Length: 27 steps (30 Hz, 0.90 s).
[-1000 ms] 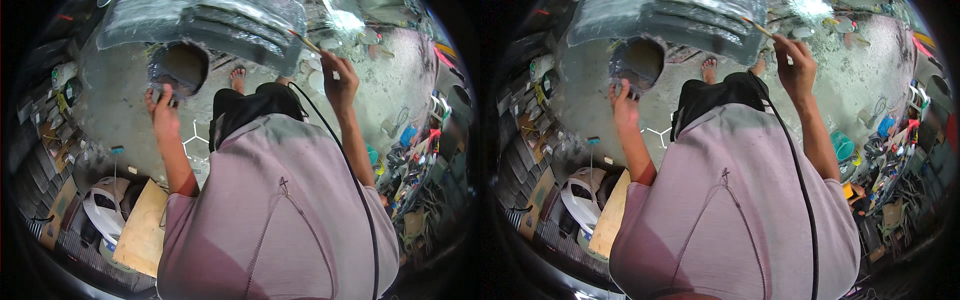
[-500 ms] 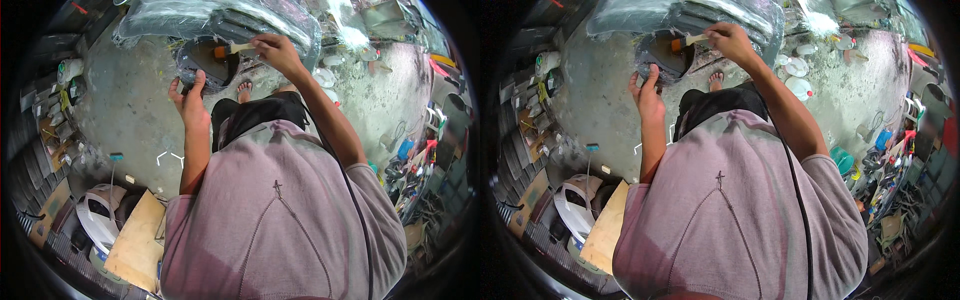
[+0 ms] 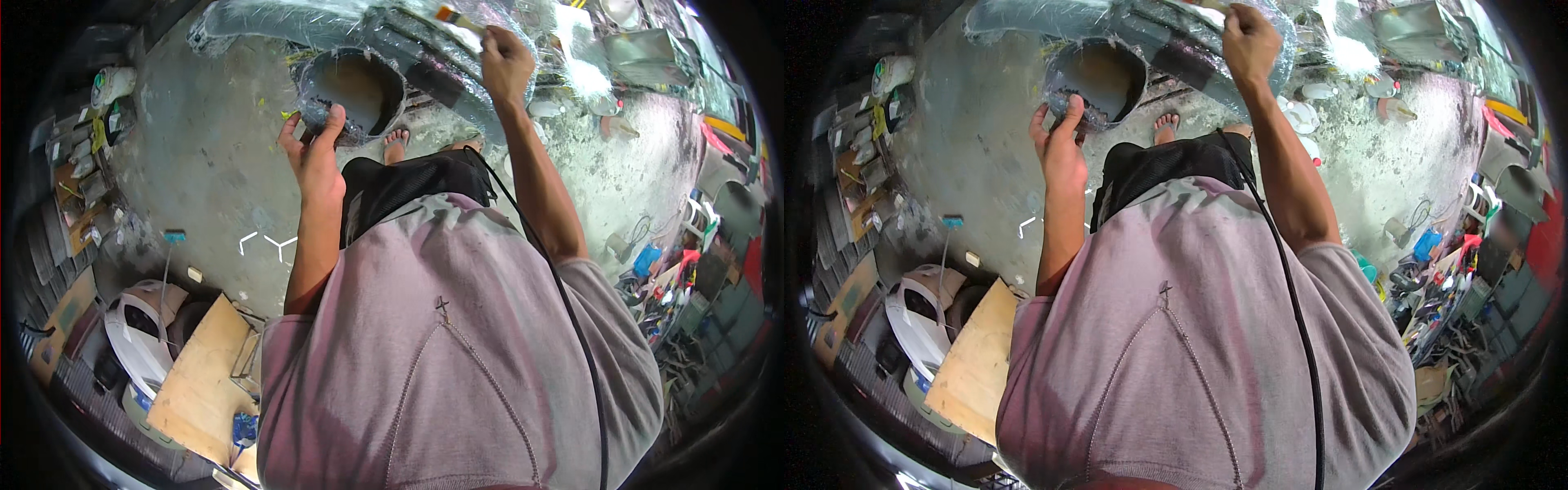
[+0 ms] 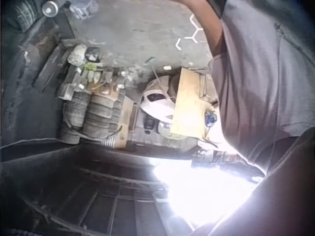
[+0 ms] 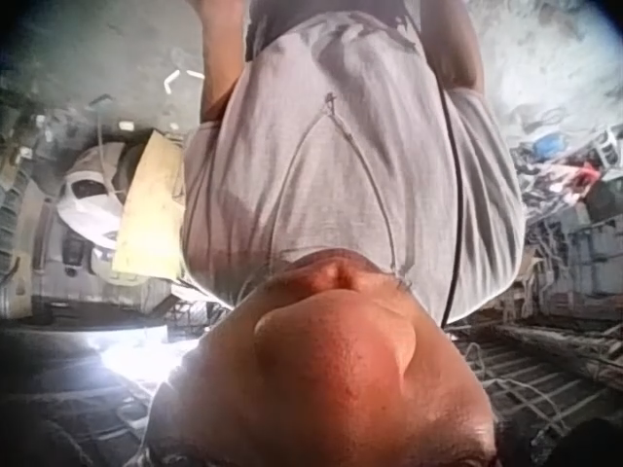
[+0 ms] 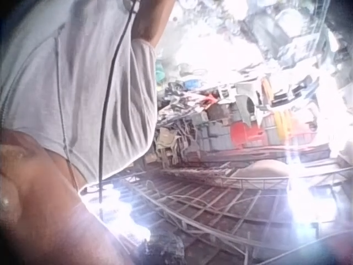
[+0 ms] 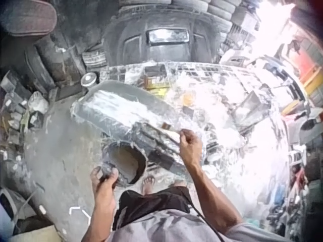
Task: Painting a car bumper part with a brush in an auto repair shop environment.
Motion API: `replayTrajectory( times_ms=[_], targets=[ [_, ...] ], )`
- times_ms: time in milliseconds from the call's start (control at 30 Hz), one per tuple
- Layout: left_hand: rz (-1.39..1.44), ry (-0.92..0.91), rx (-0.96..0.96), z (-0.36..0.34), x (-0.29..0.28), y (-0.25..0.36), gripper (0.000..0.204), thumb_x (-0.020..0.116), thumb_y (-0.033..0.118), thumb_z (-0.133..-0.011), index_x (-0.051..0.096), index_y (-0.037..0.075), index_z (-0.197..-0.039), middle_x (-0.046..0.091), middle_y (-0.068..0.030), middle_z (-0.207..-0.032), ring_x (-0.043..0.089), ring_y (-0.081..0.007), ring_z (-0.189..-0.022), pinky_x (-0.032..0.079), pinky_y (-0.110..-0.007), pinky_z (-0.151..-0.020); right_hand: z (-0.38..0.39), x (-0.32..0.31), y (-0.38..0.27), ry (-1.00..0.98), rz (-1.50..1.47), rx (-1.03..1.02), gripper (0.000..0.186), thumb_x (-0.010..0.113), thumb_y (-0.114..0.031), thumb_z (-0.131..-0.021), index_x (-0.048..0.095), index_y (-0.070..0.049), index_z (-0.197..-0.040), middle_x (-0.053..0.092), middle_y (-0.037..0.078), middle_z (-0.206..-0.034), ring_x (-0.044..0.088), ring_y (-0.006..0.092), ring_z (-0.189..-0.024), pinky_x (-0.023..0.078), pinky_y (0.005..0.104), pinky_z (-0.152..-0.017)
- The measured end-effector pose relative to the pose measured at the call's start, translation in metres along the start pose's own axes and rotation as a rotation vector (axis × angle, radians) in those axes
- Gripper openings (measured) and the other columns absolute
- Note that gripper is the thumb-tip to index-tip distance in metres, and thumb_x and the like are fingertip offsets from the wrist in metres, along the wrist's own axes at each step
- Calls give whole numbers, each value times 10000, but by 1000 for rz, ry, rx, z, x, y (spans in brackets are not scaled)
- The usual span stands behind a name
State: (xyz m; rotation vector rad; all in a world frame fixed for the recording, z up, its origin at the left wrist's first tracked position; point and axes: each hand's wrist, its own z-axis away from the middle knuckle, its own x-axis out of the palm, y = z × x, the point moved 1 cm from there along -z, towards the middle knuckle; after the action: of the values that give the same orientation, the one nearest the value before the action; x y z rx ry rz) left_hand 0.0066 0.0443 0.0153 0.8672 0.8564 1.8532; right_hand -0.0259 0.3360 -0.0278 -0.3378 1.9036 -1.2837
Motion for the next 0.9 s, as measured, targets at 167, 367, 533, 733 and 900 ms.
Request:
replayTrajectory(
  times_ms=[167, 367, 533, 733, 900],
  targets=[
    [5, -4, 12, 0, 2, -2, 748, 822, 65, -768, 311, 13, -1311, 554, -188, -1192, 547, -238, -1091, 443, -352, -967, -2, 6, -24, -97, -312, -33, 203, 644, -129, -929, 692, 7, -1072, 706, 76, -830, 658, 116, -723, 545, 248, -648],
    [-8, -32, -2, -1, 2, -4, 804, 821, 95, -776, 273, 23, -1359, 545, -177, -1221, 540, -241, -1101, 429, -373, -950, 13, 20, -5, -90, 98, -85, 214, 698, -142, -886, 708, -50, -1079, 710, 64, -789, 642, 92, -689, 526, 261, -648],
    [-15, -20, 9, 0, 4, -4, 769, 824, 79, -770, 300, 9, -1329, 542, -197, -1210, 541, -242, -1106, 434, -357, -981, 15, -24, 4, -2, -88, -67, 211, 686, -129, -902, 707, -39, -1092, 713, 74, -832, 647, 97, -713, 534, 252, -661],
    [-87, -19, 10, 0, 0, -7, 873, 827, 117, -776, 223, 43, -1403, 506, -186, -1285, 514, -261, -1154, 420, -386, -946, 0, -41, -34, -74, -501, 4, 242, 647, -143, -935, 679, 31, -1101, 705, 109, -862, 664, 142, -718, 537, 259, -683],
    [-31, -18, 36, 1, 4, -5, 788, 835, 75, -756, 308, 12, -1338, 534, -185, -1196, 532, -241, -1107, 449, -351, -958, -13, -22, 5, -37, -682, 197, 213, 646, -103, -914, 678, 49, -1059, 698, 113, -843, 644, 137, -682, 510, 247, -635]
  ],
)
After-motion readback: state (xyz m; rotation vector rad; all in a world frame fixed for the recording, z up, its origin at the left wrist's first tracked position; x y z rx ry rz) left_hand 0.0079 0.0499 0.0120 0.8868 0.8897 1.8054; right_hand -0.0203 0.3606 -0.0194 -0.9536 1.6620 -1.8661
